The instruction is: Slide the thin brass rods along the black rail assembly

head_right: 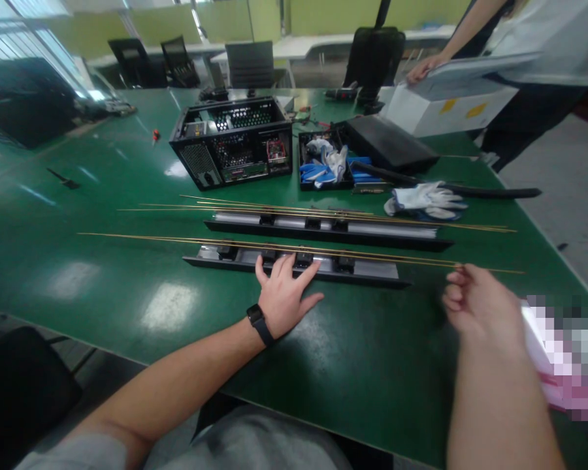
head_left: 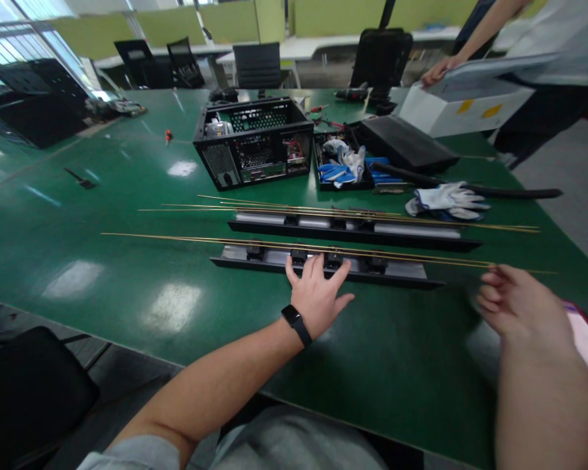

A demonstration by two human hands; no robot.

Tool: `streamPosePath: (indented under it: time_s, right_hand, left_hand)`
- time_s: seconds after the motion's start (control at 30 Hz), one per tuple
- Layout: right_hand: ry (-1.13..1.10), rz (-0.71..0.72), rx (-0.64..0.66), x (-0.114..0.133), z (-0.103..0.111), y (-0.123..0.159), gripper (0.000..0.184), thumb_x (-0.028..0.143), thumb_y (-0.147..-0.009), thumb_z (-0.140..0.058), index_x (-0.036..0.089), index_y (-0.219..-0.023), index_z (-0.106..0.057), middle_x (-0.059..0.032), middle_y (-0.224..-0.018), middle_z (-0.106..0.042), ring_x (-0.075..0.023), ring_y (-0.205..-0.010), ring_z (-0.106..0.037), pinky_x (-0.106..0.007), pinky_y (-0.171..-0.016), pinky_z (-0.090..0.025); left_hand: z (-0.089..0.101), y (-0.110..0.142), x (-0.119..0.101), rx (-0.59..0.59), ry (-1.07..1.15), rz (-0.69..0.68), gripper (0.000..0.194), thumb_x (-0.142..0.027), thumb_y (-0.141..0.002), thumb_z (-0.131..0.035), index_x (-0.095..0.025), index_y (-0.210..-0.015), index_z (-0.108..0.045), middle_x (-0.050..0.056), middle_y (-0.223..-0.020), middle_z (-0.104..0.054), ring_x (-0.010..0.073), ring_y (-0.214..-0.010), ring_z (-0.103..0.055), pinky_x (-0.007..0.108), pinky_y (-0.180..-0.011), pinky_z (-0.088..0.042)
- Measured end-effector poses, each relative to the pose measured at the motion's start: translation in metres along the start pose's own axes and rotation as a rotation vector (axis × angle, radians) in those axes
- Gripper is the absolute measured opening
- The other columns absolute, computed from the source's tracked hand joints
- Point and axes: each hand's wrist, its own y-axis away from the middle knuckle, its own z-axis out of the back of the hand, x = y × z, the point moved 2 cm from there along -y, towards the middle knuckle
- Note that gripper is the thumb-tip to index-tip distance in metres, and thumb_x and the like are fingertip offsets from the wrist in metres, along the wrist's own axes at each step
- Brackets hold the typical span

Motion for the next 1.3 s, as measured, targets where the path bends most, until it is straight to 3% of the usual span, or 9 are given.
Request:
streamPosePath:
  time_s: [0.27,0.43,0.63,0.77,0.93,1.2,1.3]
  right_hand:
    - [0.002,-0.003,0.137,-0.022,-0.035,0.038,0.021,0.013,-0.103,-0.060,0.015,-0.083,-0.066,-0.0003,-0.064,-0.060,-0.0053,-0.031,-0.034,-0.017,-0.028,-0.022]
    - [0.016,0.042,0.149,-0.026,-0.036,0.040,0.015,0.016,-0.098,-0.068,0.016,-0.084,-0.067,-0.0025,-0.066,-0.065,-0.0057,-0.029,-0.035,-0.017,-0.027,-0.022]
    - [0.046,-0.008,0.236,-0.029,-0.040,0.050,0.014,0.020,-0.097,-0.077,0.015,-0.087,-0.070,-0.0039,-0.071,-0.070,-0.0035,-0.029,-0.033,-0.015,-0.026,-0.021]
    - [0.043,-0.060,0.273,-0.028,-0.046,0.058,0.017,0.018,-0.103,-0.069,0.013,-0.086,-0.071,-0.0052,-0.072,-0.072,-0.0032,-0.028,-0.032,-0.015,-0.025,-0.021]
    - [-0.015,-0.069,0.215,-0.023,-0.045,0.057,0.024,0.014,-0.104,-0.060,0.015,-0.082,-0.069,-0.0025,-0.064,-0.066,-0.0042,-0.026,-0.031,-0.016,-0.025,-0.021]
    - [0.042,-0.054,0.305,-0.028,-0.048,0.062,0.015,0.018,-0.096,-0.076,0.016,-0.083,-0.069,-0.0027,-0.067,-0.067,-0.0038,-0.029,-0.033,-0.016,-0.026,-0.023]
    - [0.028,-0.055,0.271,-0.026,-0.047,0.061,0.018,0.016,-0.098,-0.073,0.017,-0.082,-0.066,-0.0033,-0.067,-0.068,-0.0043,-0.029,-0.033,-0.016,-0.025,-0.023]
  left_hand:
    - [0.001,-0.001,0.000,0.006,0.001,0.005,0.064,-0.062,-0.104,-0.076,-0.043,-0.164,-0.063,0.022,-0.165,-0.062,0.0391,-0.158,-0.054,0.086,-0.130,-0.025]
    - [0.000,0.000,0.000,-0.013,0.001,-0.004,0.065,-0.061,-0.103,-0.078,-0.043,-0.164,-0.063,0.022,-0.165,-0.063,0.0390,-0.157,-0.054,0.086,-0.130,-0.025]
    - [0.001,0.000,-0.001,-0.005,0.017,0.006,0.064,-0.060,-0.103,-0.078,-0.043,-0.163,-0.064,0.022,-0.165,-0.062,0.0392,-0.157,-0.054,0.087,-0.130,-0.024]
    - [0.001,-0.001,-0.001,0.002,0.020,0.006,0.065,-0.060,-0.103,-0.078,-0.043,-0.164,-0.064,0.022,-0.165,-0.062,0.0400,-0.158,-0.054,0.087,-0.130,-0.024]
    - [0.003,-0.001,-0.001,0.005,0.015,0.003,0.065,-0.060,-0.103,-0.078,-0.043,-0.164,-0.064,0.022,-0.165,-0.063,0.0401,-0.157,-0.054,0.086,-0.130,-0.025]
    - [0.002,-0.001,-0.001,0.006,0.000,0.002,0.064,-0.061,-0.104,-0.076,-0.043,-0.164,-0.063,0.021,-0.166,-0.062,0.0395,-0.158,-0.053,0.086,-0.131,-0.024]
    - [0.002,0.000,-0.001,0.003,-0.003,0.002,0.065,-0.060,-0.104,-0.076,-0.043,-0.165,-0.062,0.021,-0.166,-0.062,0.0395,-0.158,-0.053,0.085,-0.131,-0.025]
